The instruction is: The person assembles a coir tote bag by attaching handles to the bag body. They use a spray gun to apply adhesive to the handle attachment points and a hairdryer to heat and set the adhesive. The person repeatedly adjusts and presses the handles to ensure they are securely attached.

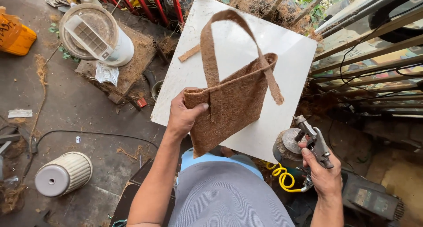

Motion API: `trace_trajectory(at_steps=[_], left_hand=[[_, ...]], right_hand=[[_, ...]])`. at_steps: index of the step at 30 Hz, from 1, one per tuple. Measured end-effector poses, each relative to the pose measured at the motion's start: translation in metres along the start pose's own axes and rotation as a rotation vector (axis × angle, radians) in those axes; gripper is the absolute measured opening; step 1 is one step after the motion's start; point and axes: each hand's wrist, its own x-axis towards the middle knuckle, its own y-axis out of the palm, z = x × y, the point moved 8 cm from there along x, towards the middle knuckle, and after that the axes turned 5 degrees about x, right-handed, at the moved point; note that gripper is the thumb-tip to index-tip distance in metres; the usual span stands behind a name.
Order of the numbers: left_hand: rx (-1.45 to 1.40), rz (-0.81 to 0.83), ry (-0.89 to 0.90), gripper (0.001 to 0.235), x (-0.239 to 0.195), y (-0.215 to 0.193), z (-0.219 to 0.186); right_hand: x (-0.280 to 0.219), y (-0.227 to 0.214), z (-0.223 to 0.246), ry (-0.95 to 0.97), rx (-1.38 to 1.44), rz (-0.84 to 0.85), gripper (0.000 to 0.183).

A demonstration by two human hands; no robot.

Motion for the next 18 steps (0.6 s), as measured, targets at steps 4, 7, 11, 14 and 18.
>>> trace_trajectory(at_steps=[4,7,11,14,18], left_hand=[[-0.072,0.134,0.154,0.03,-0.004,0.005,-0.011],[-0.018,0.175,0.243,0.031,-0.004,0.008,-0.024],[-0.05,0.21,0.278,0.032,0.003,0.009,-0.03],[0.02,0.2,0.326,0.034,0.014,0.009,-0.029],[0.032,0.314,0.305,0.036,0.024,0.013,-0.018]], right_hand=[[0.001,0.0,-0.004,0.016,-0.011,-0.019,0.019],[0.002,0.0,-0.001,0.067,-0.045,-0.023,0.017],[0.004,-0.002,-0.004,0.012,-0.006,-0.021,0.02],[0.004,-0.002,-0.001,0.005,0.005,-0.036,0.018],[0.003,-0.002,-0.001,0.027,-0.026,-0.044,0.019]])
